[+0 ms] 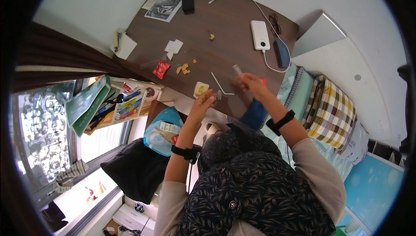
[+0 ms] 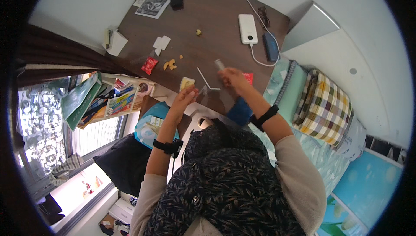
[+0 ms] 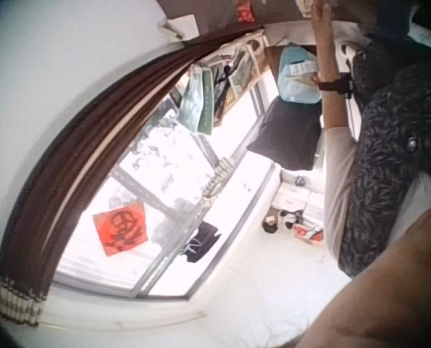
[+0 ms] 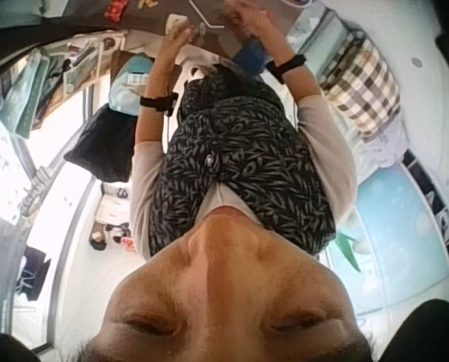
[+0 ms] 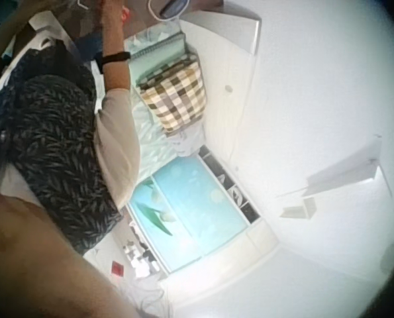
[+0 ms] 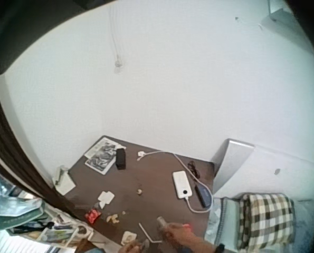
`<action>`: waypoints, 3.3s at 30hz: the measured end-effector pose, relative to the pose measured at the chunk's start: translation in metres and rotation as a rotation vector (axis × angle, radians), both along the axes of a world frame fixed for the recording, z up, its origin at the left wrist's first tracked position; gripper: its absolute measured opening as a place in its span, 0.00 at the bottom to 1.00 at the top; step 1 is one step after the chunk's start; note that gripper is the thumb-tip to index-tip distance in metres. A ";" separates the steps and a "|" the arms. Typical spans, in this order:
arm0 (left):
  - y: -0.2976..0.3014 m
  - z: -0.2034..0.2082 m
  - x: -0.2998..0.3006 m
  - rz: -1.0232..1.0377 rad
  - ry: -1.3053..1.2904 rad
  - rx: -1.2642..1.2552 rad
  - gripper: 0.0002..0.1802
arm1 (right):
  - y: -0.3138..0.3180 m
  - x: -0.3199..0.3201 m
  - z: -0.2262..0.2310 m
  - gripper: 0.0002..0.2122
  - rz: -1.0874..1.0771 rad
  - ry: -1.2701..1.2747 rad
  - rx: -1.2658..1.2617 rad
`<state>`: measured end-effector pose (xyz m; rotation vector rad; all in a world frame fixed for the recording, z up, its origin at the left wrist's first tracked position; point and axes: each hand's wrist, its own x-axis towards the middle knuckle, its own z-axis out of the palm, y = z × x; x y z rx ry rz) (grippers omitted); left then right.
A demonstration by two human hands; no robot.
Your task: The person clears a cluttered desk by discarding wrappers and debris into a bin, then wipes the surface with a blue cloth. They handle eyeglasses, a power bank, a charging cable, a phone, and a printed sheet, placing items aside or into a case while cleaning.
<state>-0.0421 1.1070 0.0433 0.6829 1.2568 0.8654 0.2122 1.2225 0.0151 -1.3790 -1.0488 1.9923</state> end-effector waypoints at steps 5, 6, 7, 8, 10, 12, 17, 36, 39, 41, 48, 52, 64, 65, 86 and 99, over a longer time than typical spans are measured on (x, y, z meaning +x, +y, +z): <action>0.002 -0.056 0.007 -0.229 0.117 0.016 0.29 | 0.045 0.109 -0.089 0.11 -0.006 -0.880 0.513; 0.003 -0.066 0.009 -0.248 0.140 0.014 0.29 | 0.047 0.119 -0.106 0.11 -0.015 -0.847 0.578; 0.004 -0.075 0.010 -0.265 0.170 -0.022 0.29 | 0.049 0.126 -0.119 0.11 -0.027 -0.852 0.595; 0.004 -0.081 0.012 -0.291 0.208 -0.032 0.28 | 0.052 0.131 -0.128 0.11 -0.039 -0.885 0.561; 0.001 -0.088 0.015 -0.271 0.268 0.002 0.26 | 0.056 0.131 -0.135 0.12 -0.064 -0.839 0.602; -0.001 -0.090 0.016 -0.292 0.318 -0.021 0.25 | 0.050 0.124 -0.129 0.16 -0.118 -0.879 0.550; -0.009 -0.095 0.015 -0.300 0.384 -0.004 0.25 | -0.002 0.103 -0.096 0.26 0.009 -1.111 0.620; 0.018 -0.134 -0.022 0.180 1.214 0.135 0.33 | 0.068 0.023 -0.120 0.18 0.197 -0.499 0.429; 0.028 -0.143 -0.023 0.120 1.204 0.128 0.30 | 0.040 -0.008 -0.092 0.18 0.165 -0.118 0.114; 0.030 -0.143 -0.026 0.079 1.110 0.044 0.26 | 0.015 -0.031 -0.077 0.18 0.183 0.045 0.072; 0.061 -0.134 0.002 0.302 0.416 0.036 0.22 | 0.000 -0.094 -0.064 0.16 -0.012 0.310 -0.200; 0.082 -0.115 0.025 0.061 0.463 0.195 0.25 | 0.024 -0.071 -0.071 0.18 -0.157 0.234 0.009; 0.035 -0.127 -0.006 0.246 0.872 0.209 0.23 | 0.154 0.038 -0.121 0.19 -0.152 -0.781 0.878; 0.027 -0.128 -0.010 0.236 0.869 0.189 0.23 | 0.148 0.035 -0.110 0.18 -0.159 -0.984 1.093; 0.007 -0.119 0.006 0.467 -0.027 -0.107 0.15 | -0.039 -0.100 -0.078 0.06 0.537 -0.450 0.898; -0.205 -0.171 -0.093 1.437 -0.320 -0.264 0.06 | -0.192 -0.268 -0.076 0.11 1.127 -0.122 1.065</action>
